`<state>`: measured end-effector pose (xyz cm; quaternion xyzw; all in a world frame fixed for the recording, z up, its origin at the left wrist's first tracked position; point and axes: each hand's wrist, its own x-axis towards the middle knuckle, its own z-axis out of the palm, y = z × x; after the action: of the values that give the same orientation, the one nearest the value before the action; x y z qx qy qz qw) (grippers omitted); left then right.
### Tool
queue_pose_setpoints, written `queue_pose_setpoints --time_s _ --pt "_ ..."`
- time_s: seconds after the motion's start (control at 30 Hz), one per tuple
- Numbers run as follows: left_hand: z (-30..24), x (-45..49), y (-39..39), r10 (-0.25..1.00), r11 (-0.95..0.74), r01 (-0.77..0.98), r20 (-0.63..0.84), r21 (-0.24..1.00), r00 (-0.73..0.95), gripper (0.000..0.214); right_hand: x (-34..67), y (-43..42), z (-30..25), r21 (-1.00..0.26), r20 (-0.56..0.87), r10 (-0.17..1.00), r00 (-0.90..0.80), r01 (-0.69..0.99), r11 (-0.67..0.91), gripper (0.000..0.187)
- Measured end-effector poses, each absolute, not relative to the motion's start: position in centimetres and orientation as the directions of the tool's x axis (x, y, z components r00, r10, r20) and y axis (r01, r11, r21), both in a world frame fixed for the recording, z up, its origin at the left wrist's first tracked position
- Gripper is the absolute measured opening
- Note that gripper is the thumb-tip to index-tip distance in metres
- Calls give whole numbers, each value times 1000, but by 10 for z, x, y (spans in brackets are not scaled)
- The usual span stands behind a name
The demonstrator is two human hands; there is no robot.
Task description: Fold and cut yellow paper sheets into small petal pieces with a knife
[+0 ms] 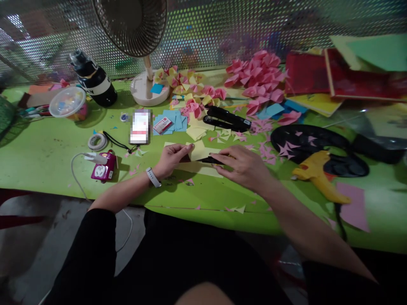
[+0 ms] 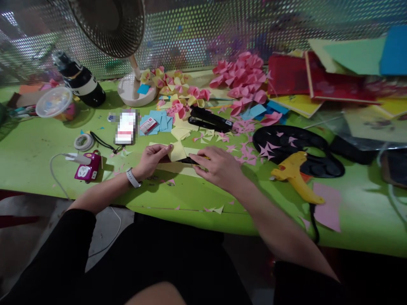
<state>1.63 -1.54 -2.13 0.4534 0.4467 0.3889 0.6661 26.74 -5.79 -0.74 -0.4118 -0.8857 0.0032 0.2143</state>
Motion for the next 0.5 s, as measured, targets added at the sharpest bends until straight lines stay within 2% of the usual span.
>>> queue_pose_setpoints --time_s 0.27,0.4,0.5 --pt "-19 7 -5 946 236 -89 -207 968 251 40 280 -56 -8 -267 279 740 -612 691 672 26" --pt "-14 0 5 958 234 -69 -218 970 184 36 316 -45 -15 -201 318 838 -443 833 516 25" --pt "-13 -4 11 970 184 -32 -176 982 167 34 341 -34 -29 -118 347 853 -389 884 451 22"
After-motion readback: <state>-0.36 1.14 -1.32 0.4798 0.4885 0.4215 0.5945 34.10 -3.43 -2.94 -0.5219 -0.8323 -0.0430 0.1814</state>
